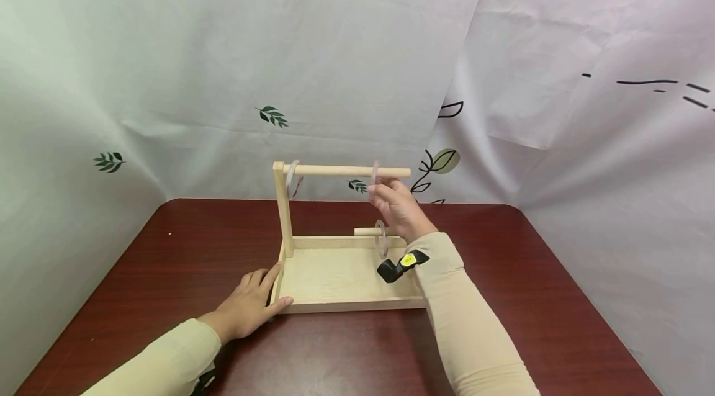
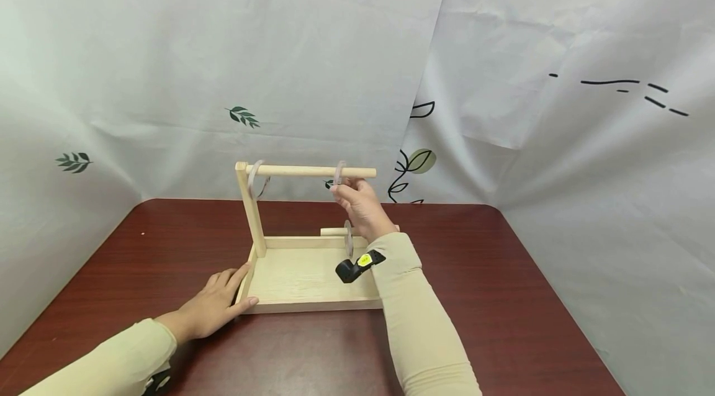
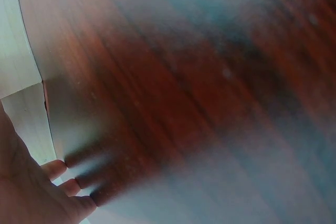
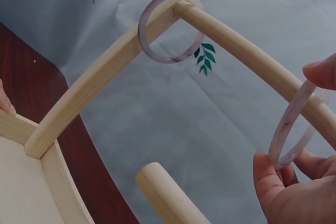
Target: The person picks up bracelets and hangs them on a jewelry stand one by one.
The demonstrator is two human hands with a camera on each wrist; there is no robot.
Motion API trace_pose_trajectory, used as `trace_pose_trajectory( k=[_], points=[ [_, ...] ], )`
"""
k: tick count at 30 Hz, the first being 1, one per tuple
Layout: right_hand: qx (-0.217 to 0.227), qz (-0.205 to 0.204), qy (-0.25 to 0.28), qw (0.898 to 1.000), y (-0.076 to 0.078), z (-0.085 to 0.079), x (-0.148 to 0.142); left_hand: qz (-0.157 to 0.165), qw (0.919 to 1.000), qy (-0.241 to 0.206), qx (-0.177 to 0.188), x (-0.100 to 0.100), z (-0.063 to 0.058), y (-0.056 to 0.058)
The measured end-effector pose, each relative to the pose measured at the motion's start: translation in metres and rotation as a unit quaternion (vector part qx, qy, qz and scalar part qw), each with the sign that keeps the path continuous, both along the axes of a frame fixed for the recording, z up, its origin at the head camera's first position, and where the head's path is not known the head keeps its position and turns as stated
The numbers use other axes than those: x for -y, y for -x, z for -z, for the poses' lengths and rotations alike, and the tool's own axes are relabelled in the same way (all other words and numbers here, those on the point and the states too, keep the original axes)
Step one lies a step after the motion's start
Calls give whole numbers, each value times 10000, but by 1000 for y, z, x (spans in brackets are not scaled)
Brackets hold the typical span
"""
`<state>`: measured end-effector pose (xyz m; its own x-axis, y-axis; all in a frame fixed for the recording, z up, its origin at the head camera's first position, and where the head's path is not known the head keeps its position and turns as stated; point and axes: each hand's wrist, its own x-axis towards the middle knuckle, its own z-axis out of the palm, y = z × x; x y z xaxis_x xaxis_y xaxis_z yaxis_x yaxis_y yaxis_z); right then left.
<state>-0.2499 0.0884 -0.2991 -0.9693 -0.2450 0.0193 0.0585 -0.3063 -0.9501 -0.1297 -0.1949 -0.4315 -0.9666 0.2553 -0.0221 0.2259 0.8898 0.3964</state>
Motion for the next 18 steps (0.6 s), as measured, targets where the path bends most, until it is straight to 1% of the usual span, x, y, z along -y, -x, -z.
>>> trace_pose_trajectory(
  k=[4,8,18],
  points=[
    [3,-104,-58,9999,-1,0,4,-2,10000,2,36,0,0,0],
    [-67,-152,42,9999,-1,0,10,2,10000,-9,31,0,0,0],
    [-84,-372,7,9993,-2,1,19,-1,10000,-11,-7,0,0,0]
  ],
)
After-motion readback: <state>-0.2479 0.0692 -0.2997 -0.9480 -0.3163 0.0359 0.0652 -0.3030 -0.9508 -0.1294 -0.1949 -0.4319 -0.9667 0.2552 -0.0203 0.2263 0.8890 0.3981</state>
